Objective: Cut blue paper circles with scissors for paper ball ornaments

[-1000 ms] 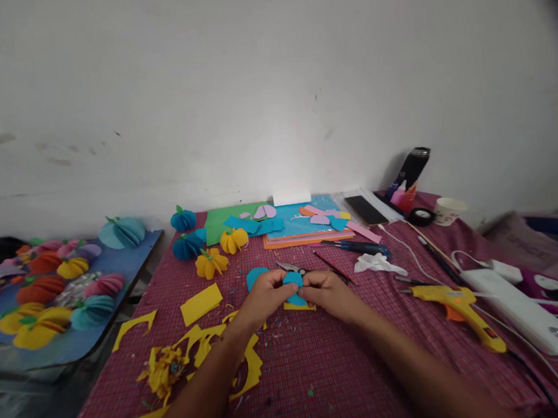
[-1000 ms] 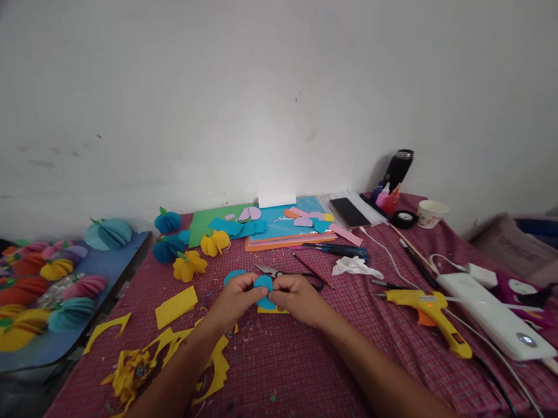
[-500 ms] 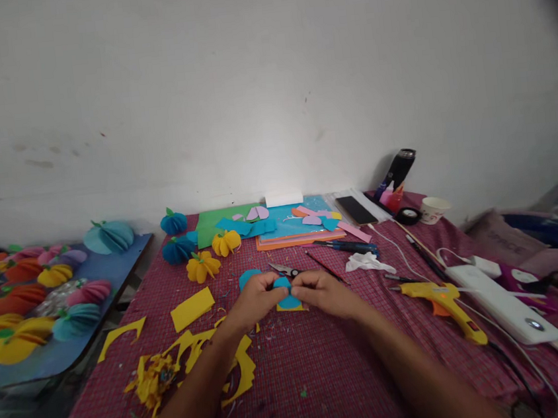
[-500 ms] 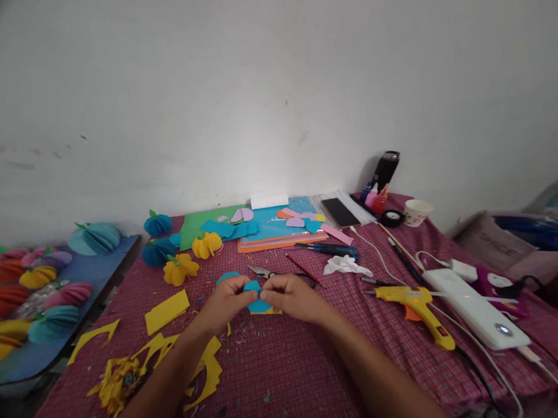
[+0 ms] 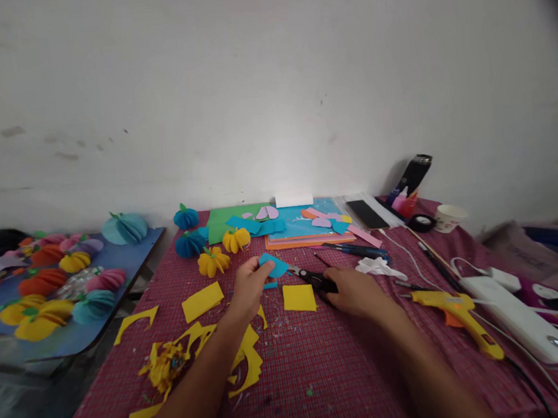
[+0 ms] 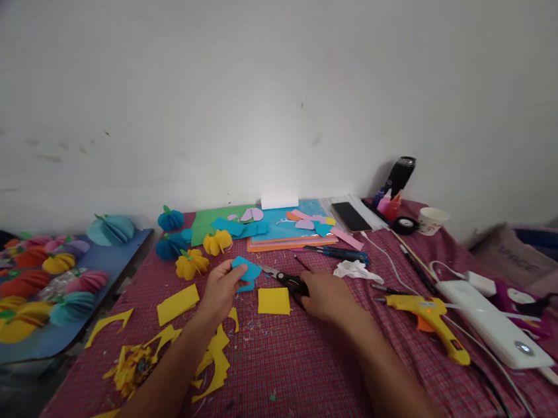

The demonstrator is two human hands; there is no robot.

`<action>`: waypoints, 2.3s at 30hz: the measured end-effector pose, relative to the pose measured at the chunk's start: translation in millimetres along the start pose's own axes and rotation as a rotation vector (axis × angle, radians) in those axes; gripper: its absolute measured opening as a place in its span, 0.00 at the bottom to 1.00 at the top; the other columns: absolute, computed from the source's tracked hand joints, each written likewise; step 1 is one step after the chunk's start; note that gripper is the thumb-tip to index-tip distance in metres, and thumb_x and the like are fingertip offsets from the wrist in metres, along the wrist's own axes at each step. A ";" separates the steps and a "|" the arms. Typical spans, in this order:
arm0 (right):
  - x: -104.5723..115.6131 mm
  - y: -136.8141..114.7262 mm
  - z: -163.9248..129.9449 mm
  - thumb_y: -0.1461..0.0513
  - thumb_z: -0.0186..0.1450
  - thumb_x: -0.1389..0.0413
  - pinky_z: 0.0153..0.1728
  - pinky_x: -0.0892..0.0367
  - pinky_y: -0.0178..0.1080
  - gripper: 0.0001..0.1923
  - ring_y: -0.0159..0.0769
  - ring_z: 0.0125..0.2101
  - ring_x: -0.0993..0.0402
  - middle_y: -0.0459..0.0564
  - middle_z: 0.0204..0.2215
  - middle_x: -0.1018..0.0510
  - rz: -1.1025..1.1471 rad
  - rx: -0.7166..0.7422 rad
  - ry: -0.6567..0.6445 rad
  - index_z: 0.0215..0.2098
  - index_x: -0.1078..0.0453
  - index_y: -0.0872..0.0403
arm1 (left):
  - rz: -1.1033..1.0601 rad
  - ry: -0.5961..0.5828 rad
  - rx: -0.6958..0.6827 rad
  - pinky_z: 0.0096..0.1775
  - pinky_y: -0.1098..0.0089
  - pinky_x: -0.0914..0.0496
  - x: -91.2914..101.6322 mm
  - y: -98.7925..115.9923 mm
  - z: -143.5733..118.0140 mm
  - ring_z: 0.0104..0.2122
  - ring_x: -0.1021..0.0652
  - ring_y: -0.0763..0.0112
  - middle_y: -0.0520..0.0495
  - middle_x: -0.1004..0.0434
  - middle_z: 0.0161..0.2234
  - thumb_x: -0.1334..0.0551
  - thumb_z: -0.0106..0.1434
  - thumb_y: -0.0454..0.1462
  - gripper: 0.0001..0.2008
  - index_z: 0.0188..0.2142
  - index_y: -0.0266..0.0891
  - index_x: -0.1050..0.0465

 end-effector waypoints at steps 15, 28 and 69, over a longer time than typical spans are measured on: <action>-0.2 5.5 6.1 0.56 0.58 0.44 0.25 0.46 0.38 0.11 0.42 0.28 0.27 0.56 0.29 0.20 -0.002 -0.072 0.041 0.30 0.24 0.54 | -0.279 0.197 -0.016 0.32 0.69 0.29 3.1 5.1 1.3 0.28 0.25 0.72 0.49 0.24 0.30 0.30 0.47 0.45 0.18 0.32 0.36 0.28; -17.0 -40.9 0.8 0.55 0.54 0.35 0.21 0.39 0.33 0.16 0.34 0.26 0.30 0.49 0.29 0.26 1.626 0.019 -0.103 0.37 0.30 0.54 | -0.412 0.207 -0.059 0.34 0.69 0.29 4.5 12.8 -0.5 0.28 0.26 0.74 0.51 0.25 0.30 0.29 0.48 0.45 0.18 0.33 0.37 0.29; -55.9 -85.7 -10.5 0.45 0.63 0.46 0.13 0.46 0.28 0.22 0.27 0.18 0.36 0.45 0.22 0.30 1.291 0.119 -0.166 0.29 0.34 0.56 | -0.680 0.277 -0.086 0.37 0.67 0.29 -8.0 25.0 -12.5 0.30 0.24 0.73 0.51 0.25 0.29 0.30 0.50 0.37 0.13 0.30 0.36 0.32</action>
Point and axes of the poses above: each hand's wrist, its own z-axis towards the middle knuckle, its own x-axis out of the back of the hand, y = z × x, the point moved 3 cm from there along z, towards the middle knuckle
